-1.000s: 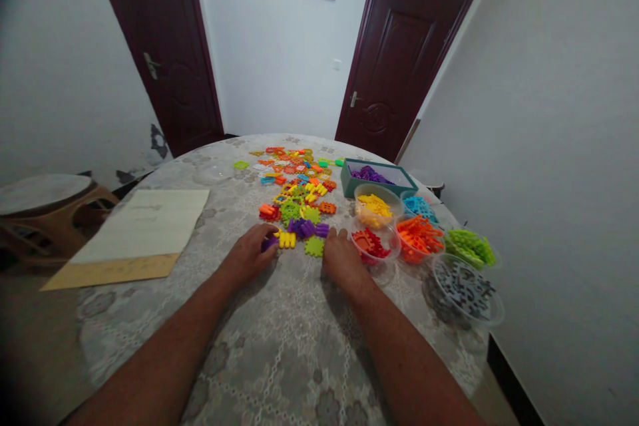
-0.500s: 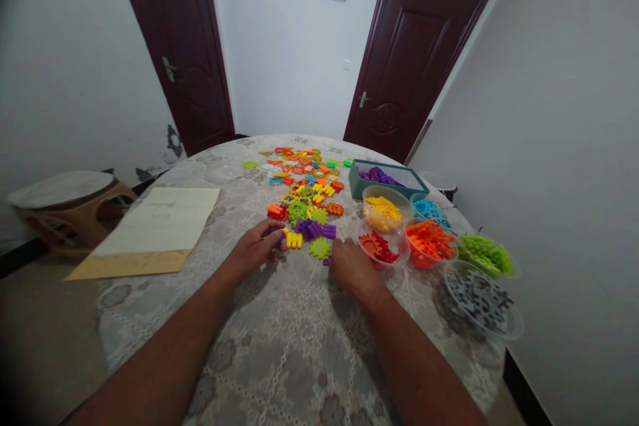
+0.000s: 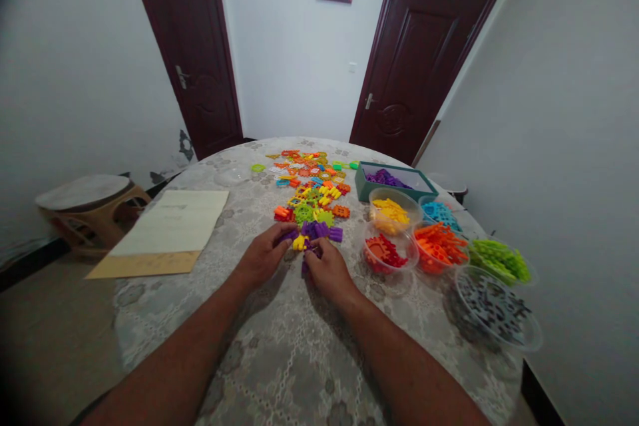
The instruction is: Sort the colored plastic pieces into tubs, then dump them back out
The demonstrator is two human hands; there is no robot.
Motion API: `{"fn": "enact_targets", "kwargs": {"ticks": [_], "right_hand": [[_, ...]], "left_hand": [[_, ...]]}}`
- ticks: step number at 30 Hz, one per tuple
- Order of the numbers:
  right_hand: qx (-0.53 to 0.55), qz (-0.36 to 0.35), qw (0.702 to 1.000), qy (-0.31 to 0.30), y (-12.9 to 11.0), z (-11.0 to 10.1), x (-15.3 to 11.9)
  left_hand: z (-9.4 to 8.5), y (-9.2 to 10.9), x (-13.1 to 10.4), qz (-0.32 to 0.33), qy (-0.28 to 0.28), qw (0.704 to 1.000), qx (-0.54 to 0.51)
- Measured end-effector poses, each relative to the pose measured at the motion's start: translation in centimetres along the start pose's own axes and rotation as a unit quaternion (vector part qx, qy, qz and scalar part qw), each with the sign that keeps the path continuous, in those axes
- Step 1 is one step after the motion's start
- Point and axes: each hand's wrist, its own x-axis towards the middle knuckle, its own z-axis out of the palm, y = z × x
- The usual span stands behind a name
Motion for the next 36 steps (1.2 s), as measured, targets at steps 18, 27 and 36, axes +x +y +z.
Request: {"fn": "enact_targets", "kwargs": {"ticks": [18,27,36], "right_hand": [[0.236,0.021,0.971,-0.037,0.6,1.4,0.8],[-0.118,-0.047,0.990,-0.055,-5.5,-7.0,0.1],[-0.162,0.005,0.971,0.174,-10.9,-18.3,11.0]], "left_hand": [[2.1,-1.8,-0.8,0.128,-0.073,0.984,0.102],[1.0,-1.4,-0.2,0.097,0.010,0.986,0.134],[0.4,-2.3,0.6,-0.003,0.073,0.986,0.152]]}}
